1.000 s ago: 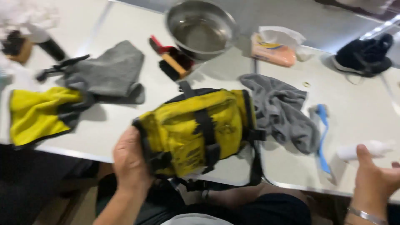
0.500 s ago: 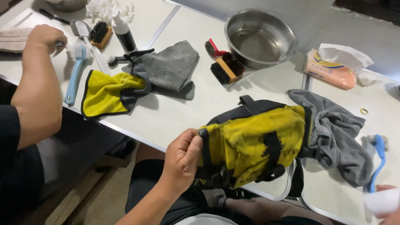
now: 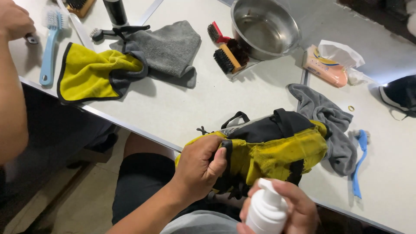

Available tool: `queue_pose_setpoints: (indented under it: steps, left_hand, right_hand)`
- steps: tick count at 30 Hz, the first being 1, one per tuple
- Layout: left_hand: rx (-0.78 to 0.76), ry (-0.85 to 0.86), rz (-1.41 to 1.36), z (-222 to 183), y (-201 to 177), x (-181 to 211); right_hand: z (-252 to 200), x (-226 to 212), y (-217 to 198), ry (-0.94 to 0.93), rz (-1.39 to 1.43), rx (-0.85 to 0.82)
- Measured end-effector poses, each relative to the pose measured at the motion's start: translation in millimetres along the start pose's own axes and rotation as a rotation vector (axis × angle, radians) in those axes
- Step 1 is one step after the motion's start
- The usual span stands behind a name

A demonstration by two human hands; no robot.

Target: Cleaning a yellow and black waist bag using a toothbrush, cleaning solution, and a cloth on a workbench.

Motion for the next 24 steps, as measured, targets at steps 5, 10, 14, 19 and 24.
queue_pose_setpoints:
  steps: [5,10,14,19,24]
  left_hand:
    - [0.047,-0.103,-0.185,2,-3,-10]
    - [-0.007,-0.254,-0.475,2,4,-21]
    - [-0.037,-0.345,-0.611,6,6,-27]
    - [-0.066,-0.439,-0.712,6,9,-37]
    - [-0.068,-0.427,-0.716,5,10,-36]
  right_hand:
    - [-16,-75,41,-0.678,-1.006,0.34]
    - [6,-84,59,-0.717,-0.991,0.083]
    - [3,-92,66,-0.716,-1.034,0.043]
    - [8,-90,71,-0.66,-1.178,0.117]
    - [16,-85,83,-0.739,-1.194,0.0]
Point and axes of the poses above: each hand's wrist, its own z-axis towards the middle knuckle, its own y-axis out of the palm, x = y × z, the point moved 9 cm from there along z, towards the middle knuckle, and after that the axes turned 8 degrees about x, right-handed, at the moved point
